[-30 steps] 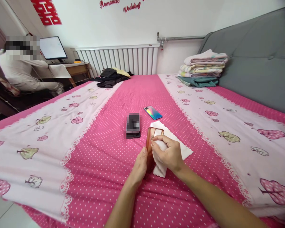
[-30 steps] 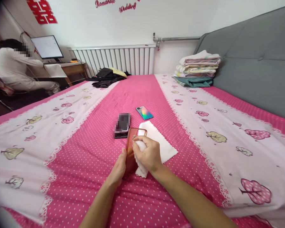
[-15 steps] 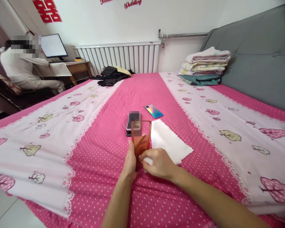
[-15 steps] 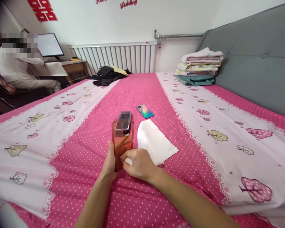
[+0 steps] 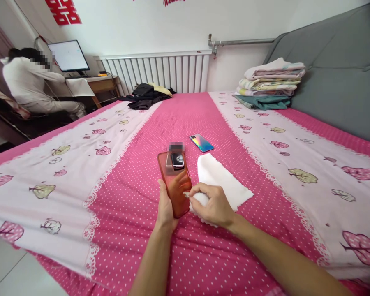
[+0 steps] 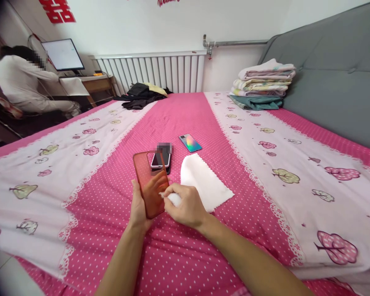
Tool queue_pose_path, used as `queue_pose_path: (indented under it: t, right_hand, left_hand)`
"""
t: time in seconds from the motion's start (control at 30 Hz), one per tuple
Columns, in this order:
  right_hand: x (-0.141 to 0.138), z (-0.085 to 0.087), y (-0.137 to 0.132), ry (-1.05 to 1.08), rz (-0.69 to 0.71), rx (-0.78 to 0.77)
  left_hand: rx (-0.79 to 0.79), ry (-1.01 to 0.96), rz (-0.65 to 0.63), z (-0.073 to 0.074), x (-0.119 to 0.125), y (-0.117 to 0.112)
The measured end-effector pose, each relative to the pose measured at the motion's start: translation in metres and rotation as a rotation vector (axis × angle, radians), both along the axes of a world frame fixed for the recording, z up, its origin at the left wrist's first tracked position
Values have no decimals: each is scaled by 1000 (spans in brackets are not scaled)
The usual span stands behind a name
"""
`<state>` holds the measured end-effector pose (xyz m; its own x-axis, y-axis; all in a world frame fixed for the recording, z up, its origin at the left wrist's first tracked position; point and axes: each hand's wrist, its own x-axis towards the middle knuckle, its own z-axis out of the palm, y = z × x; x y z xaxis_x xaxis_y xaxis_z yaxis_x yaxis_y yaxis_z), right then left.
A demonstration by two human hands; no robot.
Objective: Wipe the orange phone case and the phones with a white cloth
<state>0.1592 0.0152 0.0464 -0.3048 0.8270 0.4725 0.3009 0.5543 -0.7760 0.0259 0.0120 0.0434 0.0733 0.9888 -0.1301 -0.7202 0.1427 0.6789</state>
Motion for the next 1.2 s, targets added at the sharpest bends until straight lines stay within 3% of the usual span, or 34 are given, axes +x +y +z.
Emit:
queue_pose_path:
  t: [0.17, 1.2]
  right_hand:
    - [3, 1, 4, 78, -137, 5]
    - [1, -6, 5, 117, -101, -24]
  left_hand:
    - [-14, -49, 29, -2, -3, 1]
    - [39, 11, 42, 4, 2, -5]
